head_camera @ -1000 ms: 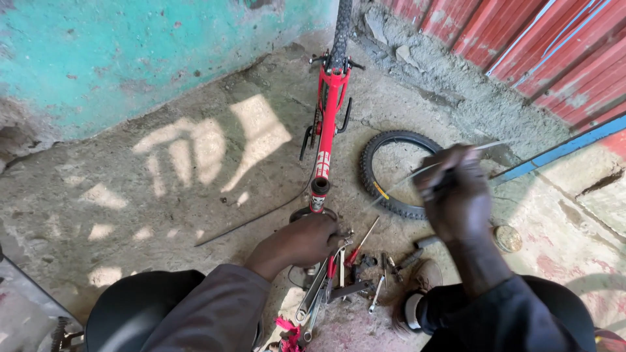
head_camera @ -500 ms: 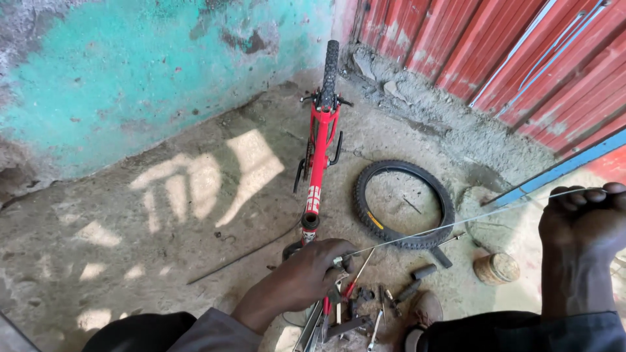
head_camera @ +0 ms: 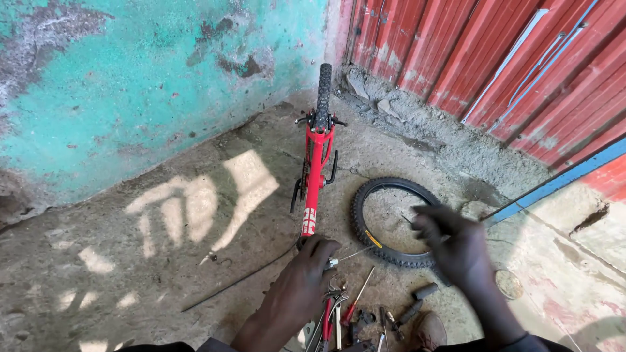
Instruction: Repairing and cleaning the front fork and brake assembly of a bicycle using tools and a cloth
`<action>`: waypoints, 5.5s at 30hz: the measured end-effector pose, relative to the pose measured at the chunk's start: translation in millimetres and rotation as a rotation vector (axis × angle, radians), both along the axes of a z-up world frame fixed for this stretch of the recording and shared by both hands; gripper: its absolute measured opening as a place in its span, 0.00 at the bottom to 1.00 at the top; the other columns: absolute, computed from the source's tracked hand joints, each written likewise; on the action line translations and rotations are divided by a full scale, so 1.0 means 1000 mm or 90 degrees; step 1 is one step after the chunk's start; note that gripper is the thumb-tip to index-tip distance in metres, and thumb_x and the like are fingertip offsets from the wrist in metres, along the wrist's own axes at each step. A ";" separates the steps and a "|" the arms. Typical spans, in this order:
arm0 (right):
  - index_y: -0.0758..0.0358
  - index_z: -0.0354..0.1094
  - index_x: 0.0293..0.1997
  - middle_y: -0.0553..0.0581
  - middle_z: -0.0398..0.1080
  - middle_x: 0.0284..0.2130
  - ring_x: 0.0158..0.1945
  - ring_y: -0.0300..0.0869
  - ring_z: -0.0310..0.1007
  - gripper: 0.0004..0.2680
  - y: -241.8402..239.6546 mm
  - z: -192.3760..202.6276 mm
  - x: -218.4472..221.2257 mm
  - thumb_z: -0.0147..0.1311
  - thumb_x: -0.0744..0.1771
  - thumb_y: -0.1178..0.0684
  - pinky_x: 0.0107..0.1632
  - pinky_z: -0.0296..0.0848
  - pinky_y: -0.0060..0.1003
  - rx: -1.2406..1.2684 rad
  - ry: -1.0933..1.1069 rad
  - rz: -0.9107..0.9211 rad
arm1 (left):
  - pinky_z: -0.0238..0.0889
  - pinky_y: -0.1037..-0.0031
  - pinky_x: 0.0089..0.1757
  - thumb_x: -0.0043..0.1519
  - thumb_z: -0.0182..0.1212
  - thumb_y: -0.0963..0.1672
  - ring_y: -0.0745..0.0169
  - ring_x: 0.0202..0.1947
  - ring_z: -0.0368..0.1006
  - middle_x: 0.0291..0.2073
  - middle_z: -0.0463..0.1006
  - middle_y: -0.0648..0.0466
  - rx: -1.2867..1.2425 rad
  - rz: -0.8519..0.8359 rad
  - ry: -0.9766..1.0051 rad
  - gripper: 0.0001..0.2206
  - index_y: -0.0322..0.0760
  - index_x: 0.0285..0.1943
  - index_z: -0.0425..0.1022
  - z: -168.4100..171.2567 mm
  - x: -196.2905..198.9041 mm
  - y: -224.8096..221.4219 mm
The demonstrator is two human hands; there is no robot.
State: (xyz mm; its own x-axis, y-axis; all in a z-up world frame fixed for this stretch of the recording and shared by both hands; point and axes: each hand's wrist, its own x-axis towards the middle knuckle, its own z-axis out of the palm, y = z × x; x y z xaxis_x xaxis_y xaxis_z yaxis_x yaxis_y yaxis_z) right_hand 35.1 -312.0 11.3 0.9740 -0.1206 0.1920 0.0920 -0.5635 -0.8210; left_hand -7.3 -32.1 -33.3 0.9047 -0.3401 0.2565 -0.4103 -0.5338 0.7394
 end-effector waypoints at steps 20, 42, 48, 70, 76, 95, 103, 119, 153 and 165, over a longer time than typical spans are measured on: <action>0.61 0.72 0.38 0.52 0.75 0.31 0.34 0.42 0.76 0.08 0.082 0.000 -0.040 0.52 0.69 0.49 0.39 0.73 0.35 -0.004 -0.182 0.442 | 0.67 0.61 0.44 0.57 0.61 0.40 0.50 0.42 0.71 0.43 0.76 0.53 0.132 -0.083 -0.286 0.15 0.38 0.53 0.74 0.033 -0.005 0.020; 0.60 0.68 0.39 0.54 0.68 0.28 0.26 0.44 0.69 0.08 0.082 -0.005 -0.044 0.46 0.70 0.49 0.31 0.66 0.36 -0.080 -0.233 0.412 | 0.65 0.63 0.40 0.63 0.58 0.42 0.52 0.36 0.71 0.35 0.79 0.55 0.003 -0.039 -0.293 0.05 0.40 0.45 0.75 0.038 -0.007 0.009; 0.61 0.64 0.34 0.53 0.61 0.24 0.24 0.43 0.61 0.11 0.088 -0.003 -0.050 0.42 0.71 0.47 0.29 0.61 0.37 -0.029 -0.265 0.410 | 0.67 0.63 0.43 0.64 0.57 0.42 0.53 0.39 0.73 0.36 0.81 0.54 -0.039 -0.039 -0.329 0.06 0.37 0.46 0.77 0.041 -0.012 0.005; 0.59 0.72 0.42 0.53 0.76 0.32 0.33 0.44 0.78 0.12 0.069 0.004 -0.043 0.45 0.70 0.43 0.37 0.73 0.36 -0.083 -0.183 0.414 | 0.69 0.63 0.40 0.63 0.64 0.42 0.52 0.37 0.72 0.38 0.80 0.52 -0.042 -0.039 -0.321 0.08 0.37 0.49 0.76 0.042 -0.009 0.012; 0.59 0.71 0.35 0.50 0.72 0.27 0.29 0.39 0.71 0.11 0.075 -0.004 -0.043 0.46 0.70 0.45 0.33 0.69 0.35 -0.011 -0.125 0.409 | 0.65 0.61 0.43 0.67 0.56 0.41 0.49 0.41 0.70 0.41 0.75 0.49 -0.014 -0.102 -0.290 0.06 0.35 0.50 0.72 0.036 -0.013 0.008; 0.56 0.61 0.24 0.45 0.57 0.17 0.21 0.34 0.55 0.17 0.066 -0.002 -0.037 0.41 0.71 0.39 0.25 0.54 0.37 -0.003 -0.035 0.330 | 0.65 0.60 0.55 0.65 0.64 0.46 0.46 0.52 0.70 0.52 0.72 0.44 -0.015 0.023 -0.387 0.17 0.32 0.58 0.71 0.053 -0.015 0.016; 0.64 0.64 0.27 0.53 0.57 0.17 0.18 0.38 0.55 0.16 0.076 -0.019 -0.035 0.44 0.72 0.46 0.20 0.58 0.33 0.474 0.076 0.252 | 0.74 0.73 0.50 0.50 0.76 0.41 0.63 0.49 0.79 0.51 0.82 0.55 -0.416 0.184 0.211 0.27 0.43 0.59 0.72 0.027 -0.006 0.006; 0.59 0.69 0.49 0.54 0.74 0.36 0.39 0.45 0.77 0.23 0.092 -0.017 -0.046 0.30 0.70 0.33 0.42 0.70 0.41 -0.012 -0.115 0.230 | 0.60 0.63 0.57 0.67 0.46 0.49 0.48 0.65 0.70 0.63 0.73 0.41 -0.280 -0.060 0.142 0.24 0.38 0.71 0.58 0.040 -0.042 -0.044; 0.78 0.66 0.45 0.73 0.65 0.32 0.35 0.69 0.69 0.08 0.122 -0.100 -0.088 0.55 0.67 0.60 0.38 0.73 0.52 -0.192 -0.446 0.388 | 0.67 0.48 0.55 0.64 0.48 0.53 0.32 0.56 0.75 0.51 0.78 0.35 -0.227 0.294 0.209 0.23 0.37 0.62 0.65 0.056 -0.005 0.020; 0.58 0.65 0.43 0.58 0.64 0.36 0.38 0.50 0.71 0.06 0.192 -0.332 -0.247 0.51 0.68 0.50 0.31 0.73 0.47 -0.257 0.264 0.918 | 0.70 0.42 0.35 0.62 0.49 0.55 0.28 0.37 0.80 0.30 0.81 0.39 -0.134 0.198 0.142 0.20 0.41 0.51 0.66 0.036 -0.019 -0.006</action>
